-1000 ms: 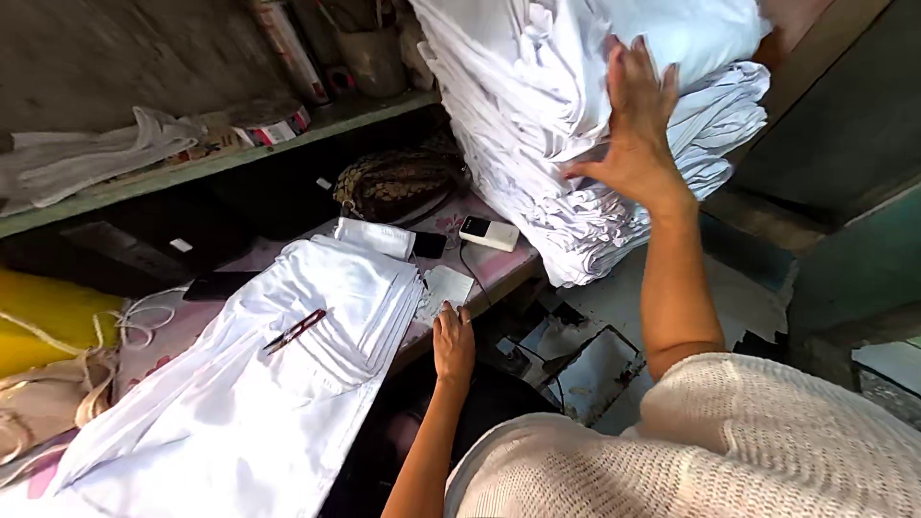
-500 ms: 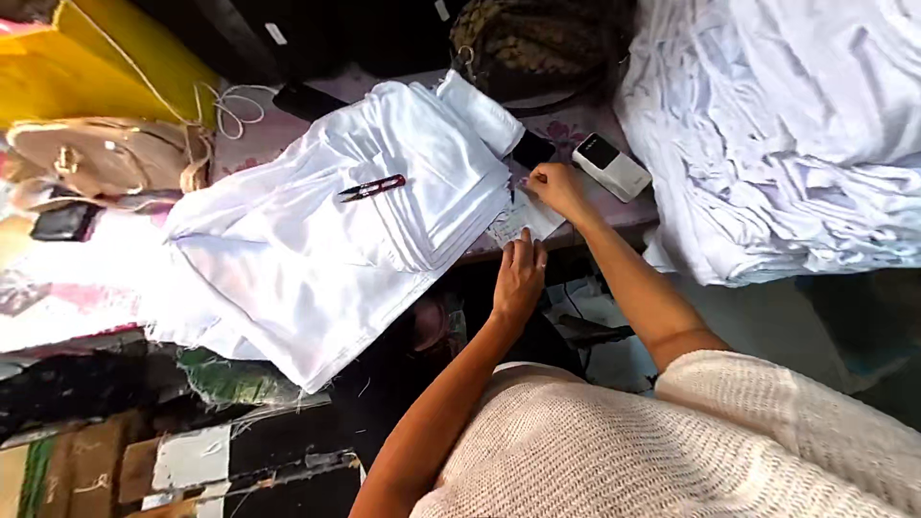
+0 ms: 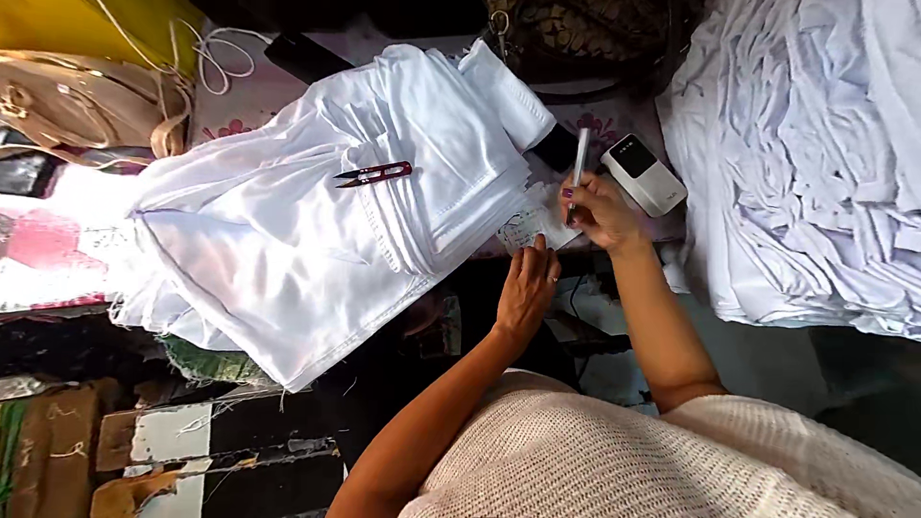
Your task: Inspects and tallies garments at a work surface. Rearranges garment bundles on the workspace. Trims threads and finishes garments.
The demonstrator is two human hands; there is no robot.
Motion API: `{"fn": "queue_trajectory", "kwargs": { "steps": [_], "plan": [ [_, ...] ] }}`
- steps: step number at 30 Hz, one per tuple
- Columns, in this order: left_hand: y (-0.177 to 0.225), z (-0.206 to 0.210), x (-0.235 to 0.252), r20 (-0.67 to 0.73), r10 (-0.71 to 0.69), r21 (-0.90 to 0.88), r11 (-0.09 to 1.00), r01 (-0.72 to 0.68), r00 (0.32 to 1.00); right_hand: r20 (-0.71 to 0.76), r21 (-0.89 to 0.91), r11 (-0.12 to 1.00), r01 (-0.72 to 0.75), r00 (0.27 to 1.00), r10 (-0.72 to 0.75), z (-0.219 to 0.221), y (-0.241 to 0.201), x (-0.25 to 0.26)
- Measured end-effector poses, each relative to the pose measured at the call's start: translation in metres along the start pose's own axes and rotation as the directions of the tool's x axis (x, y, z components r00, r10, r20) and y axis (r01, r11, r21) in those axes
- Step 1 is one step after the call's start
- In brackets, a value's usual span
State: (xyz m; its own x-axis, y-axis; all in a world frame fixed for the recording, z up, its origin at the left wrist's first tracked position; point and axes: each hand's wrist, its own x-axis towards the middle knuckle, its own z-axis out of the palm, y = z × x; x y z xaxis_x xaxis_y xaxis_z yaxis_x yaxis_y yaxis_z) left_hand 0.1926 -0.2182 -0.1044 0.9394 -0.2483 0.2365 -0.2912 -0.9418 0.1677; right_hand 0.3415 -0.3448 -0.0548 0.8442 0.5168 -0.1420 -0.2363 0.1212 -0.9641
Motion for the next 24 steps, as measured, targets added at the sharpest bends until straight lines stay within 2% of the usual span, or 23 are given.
{"fn": "queue_trajectory", "kwargs": {
  "steps": [2, 4, 7, 8, 10, 13, 17, 20, 24],
  "plan": [
    [0.0, 0.0, -0.001, 0.018, 0.012, 0.014, 1.0, -0.012, 1.0, 0.015, 0.264, 0.965, 0.013, 1.0, -0.018, 0.003, 0.011, -0.011],
    [0.0, 0.001, -0.001, 0.008, 0.024, 0.049, 0.999, -0.024, 1.0, 0.079, 0.478, 0.878, -0.016, 0.997, -0.025, 0.005, 0.017, -0.017],
    [-0.001, 0.003, -0.002, -0.019, 0.034, 0.064, 0.997, -0.032, 0.999, 0.163, 0.645, 0.763, -0.037, 0.982, -0.09, 0.006, 0.017, -0.02],
    [-0.001, 0.003, -0.002, -0.023, 0.036, 0.06, 0.998, -0.034, 0.999, 0.166, 0.625, 0.781, -0.006, 0.978, -0.126, 0.006, 0.015, -0.019],
    [-0.002, 0.004, -0.001, -0.023, 0.037, 0.057, 0.998, -0.036, 0.999, 0.097, 0.466, 0.878, 0.113, 0.979, -0.177, 0.005, 0.009, -0.017],
    [-0.001, 0.003, -0.002, 0.0, 0.035, 0.062, 0.997, -0.035, 0.999, -0.026, 0.279, 0.928, 0.249, 0.967, -0.252, 0.005, 0.008, -0.012],
    [0.0, -0.001, -0.001, 0.026, 0.034, 0.063, 0.997, -0.035, 0.999, -0.102, 0.106, 0.971, 0.213, 0.974, -0.203, 0.007, 0.027, -0.005],
    [0.0, 0.0, -0.001, 0.02, 0.027, 0.095, 0.995, -0.028, 0.999, -0.047, -0.041, 0.981, 0.192, 0.98, -0.194, 0.002, 0.034, -0.002],
    [0.001, 0.001, -0.001, 0.0, 0.024, 0.091, 0.996, -0.024, 1.0, -0.014, -0.37, 0.899, 0.233, 0.966, -0.257, 0.006, 0.033, -0.001]
  ]
}}
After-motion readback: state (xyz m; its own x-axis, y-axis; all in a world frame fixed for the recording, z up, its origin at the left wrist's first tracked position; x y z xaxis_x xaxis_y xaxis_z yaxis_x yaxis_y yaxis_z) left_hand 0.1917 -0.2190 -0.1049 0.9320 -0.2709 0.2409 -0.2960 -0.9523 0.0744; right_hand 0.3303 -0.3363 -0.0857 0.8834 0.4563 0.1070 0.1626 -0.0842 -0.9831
